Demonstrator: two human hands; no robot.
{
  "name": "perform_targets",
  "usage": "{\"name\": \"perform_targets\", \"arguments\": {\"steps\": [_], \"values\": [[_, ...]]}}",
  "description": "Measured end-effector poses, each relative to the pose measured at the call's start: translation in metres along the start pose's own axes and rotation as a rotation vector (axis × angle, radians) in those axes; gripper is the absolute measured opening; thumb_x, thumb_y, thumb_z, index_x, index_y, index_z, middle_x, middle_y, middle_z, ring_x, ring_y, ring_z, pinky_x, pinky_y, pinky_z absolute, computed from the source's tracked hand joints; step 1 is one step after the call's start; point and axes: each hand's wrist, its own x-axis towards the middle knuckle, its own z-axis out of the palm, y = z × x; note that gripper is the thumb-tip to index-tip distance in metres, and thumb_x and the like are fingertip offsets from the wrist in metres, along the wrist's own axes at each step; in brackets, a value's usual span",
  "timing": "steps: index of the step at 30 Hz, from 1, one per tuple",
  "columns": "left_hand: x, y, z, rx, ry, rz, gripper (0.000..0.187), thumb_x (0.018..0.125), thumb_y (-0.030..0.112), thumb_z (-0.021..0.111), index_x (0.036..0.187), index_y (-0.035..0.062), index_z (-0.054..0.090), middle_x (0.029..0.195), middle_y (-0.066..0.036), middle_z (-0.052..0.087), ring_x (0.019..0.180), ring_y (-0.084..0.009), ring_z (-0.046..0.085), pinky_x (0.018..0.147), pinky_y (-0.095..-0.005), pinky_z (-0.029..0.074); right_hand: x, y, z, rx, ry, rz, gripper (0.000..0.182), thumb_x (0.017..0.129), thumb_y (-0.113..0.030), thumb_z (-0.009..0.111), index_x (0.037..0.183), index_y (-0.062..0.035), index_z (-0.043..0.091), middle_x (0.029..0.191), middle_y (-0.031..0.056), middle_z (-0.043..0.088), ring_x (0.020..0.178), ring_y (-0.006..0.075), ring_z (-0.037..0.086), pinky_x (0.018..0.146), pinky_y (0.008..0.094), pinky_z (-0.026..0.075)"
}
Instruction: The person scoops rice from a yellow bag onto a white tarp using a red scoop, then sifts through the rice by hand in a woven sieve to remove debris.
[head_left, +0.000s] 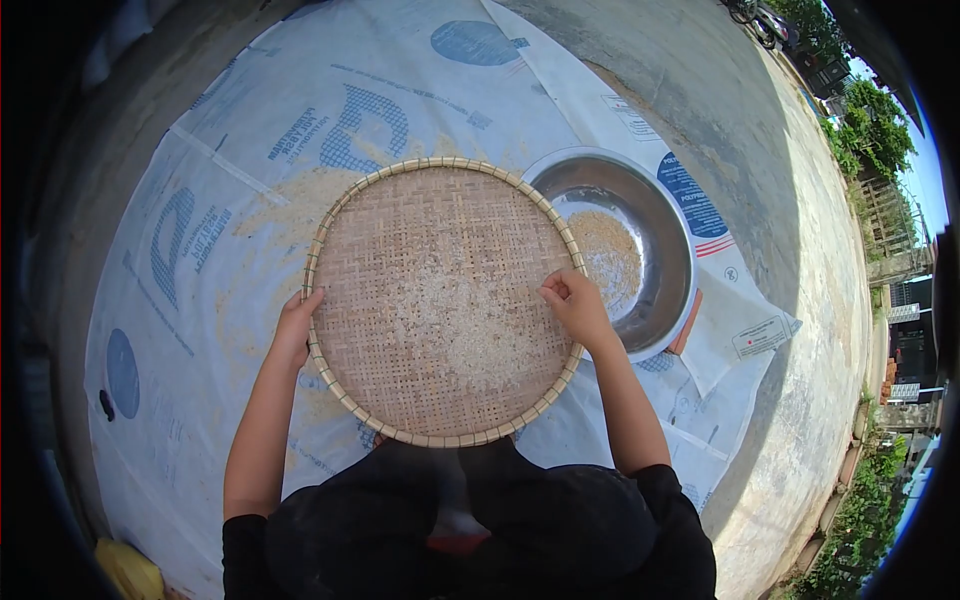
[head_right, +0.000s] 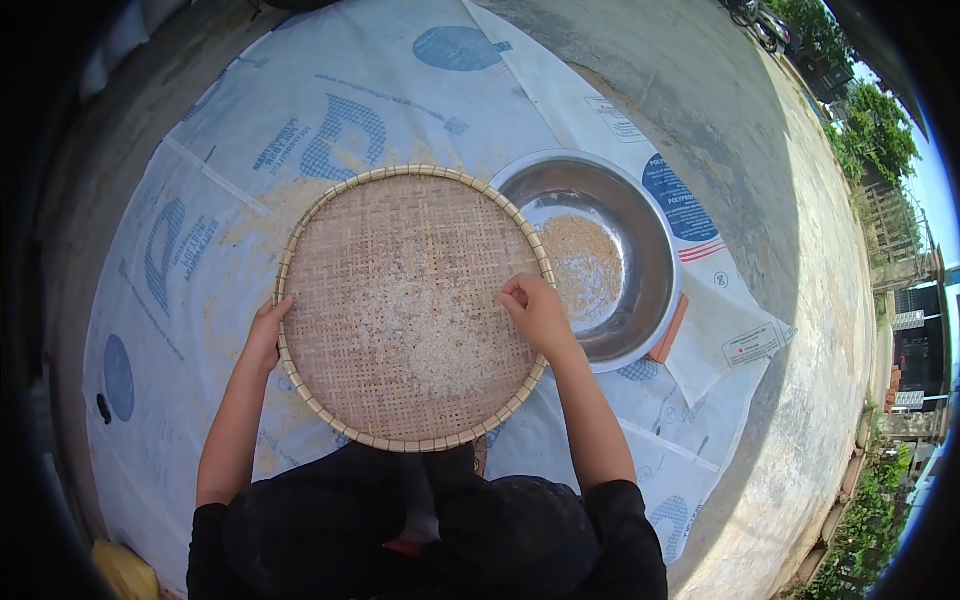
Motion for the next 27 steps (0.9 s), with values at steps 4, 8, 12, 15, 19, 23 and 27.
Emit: {"name": "perform_targets", "arguments": {"steps": [4, 8, 12, 15, 19, 23, 27], "values": [[-0.001, 0.001, 0.001, 0.007, -0.016, 0.009, 0.037, 0.087, 0.020, 0.054, 0.117, -0.0009, 0.048, 0.107, -0.013, 0.058, 0.096, -0.0226, 0.058, 0.081, -0.0355, 0.049, 0.010, 0.034, -0.037, -0.039, 0.494, 0.206, 0.030, 0.074, -0.014, 0.069, 0.097, -0.0002, 0.055, 0.072, 0.0081, 0.056, 0.065, 0.0163, 0.054, 0.062, 0.0298, 0.046], [-0.001, 0.000, 0.002, -0.005, -0.015, 0.026, 0.039, 0.088, 0.024, 0.053, 0.118, -0.0006, 0.048, 0.108, -0.013, 0.057, 0.096, -0.0223, 0.058, 0.082, -0.0354, 0.048, 0.007, 0.057, -0.027, -0.191, 0.486, 0.197, 0.043, 0.076, -0.024, 0.067, 0.109, -0.0010, 0.051, 0.079, 0.0137, 0.060, 0.072, 0.0231, 0.058, 0.068, 0.0350, 0.047], [0.000, -0.002, 0.006, -0.146, 0.046, 0.007, 0.043, 0.089, 0.032, 0.051, 0.112, -0.0035, 0.050, 0.108, -0.013, 0.058, 0.099, -0.0209, 0.056, 0.083, -0.0334, 0.047, 0.007, 0.063, -0.001, -0.205, 0.224, 0.295, 0.041, 0.082, -0.032, 0.058, 0.107, 0.0005, 0.051, 0.088, 0.0214, 0.062, 0.082, 0.0350, 0.060, 0.073, 0.0427, 0.046], [0.020, -0.009, -0.010, 0.102, 0.143, 0.091, 0.047, 0.090, 0.037, 0.049, 0.110, -0.0049, 0.052, 0.109, -0.014, 0.057, 0.101, -0.0213, 0.056, 0.084, -0.0335, 0.047, 0.002, 0.035, 0.007, -0.298, 0.194, 0.424, 0.040, 0.087, -0.034, 0.050, 0.105, 0.0015, 0.051, 0.092, 0.0271, 0.060, 0.089, 0.0434, 0.057, 0.076, 0.0478, 0.044], [0.017, 0.026, -0.059, 0.188, 0.109, -0.016, 0.048, 0.090, 0.038, 0.050, 0.110, -0.0056, 0.053, 0.108, -0.014, 0.058, 0.102, -0.0209, 0.055, 0.086, -0.0333, 0.044, -0.006, -0.006, 0.015, -0.174, 0.086, 0.221, 0.036, 0.088, -0.030, 0.048, 0.103, 0.0020, 0.052, 0.088, 0.0279, 0.060, 0.085, 0.0447, 0.057, 0.075, 0.0484, 0.044], [-0.002, 0.008, -0.033, 0.135, 0.196, 0.153, 0.045, 0.089, 0.036, 0.052, 0.107, -0.0059, 0.054, 0.100, -0.014, 0.061, 0.090, -0.0209, 0.059, 0.080, -0.0324, 0.047, 0.031, 0.022, 0.010, -0.332, 0.110, 0.259, 0.033, 0.088, -0.028, 0.047, 0.101, 0.0027, 0.052, 0.087, 0.0277, 0.060, 0.084, 0.0448, 0.057, 0.074, 0.0486, 0.044], [-0.001, 0.024, -0.034, 0.181, 0.203, 0.085, 0.041, 0.089, 0.033, 0.053, 0.102, -0.0054, 0.055, 0.095, -0.011, 0.062, 0.087, -0.0175, 0.058, 0.078, -0.0292, 0.046, 0.019, 0.019, 0.001, -0.241, 0.127, 0.179, 0.033, 0.088, -0.027, 0.046, 0.101, 0.0034, 0.052, 0.088, 0.0276, 0.060, 0.084, 0.0448, 0.057, 0.074, 0.0485, 0.044]]}}
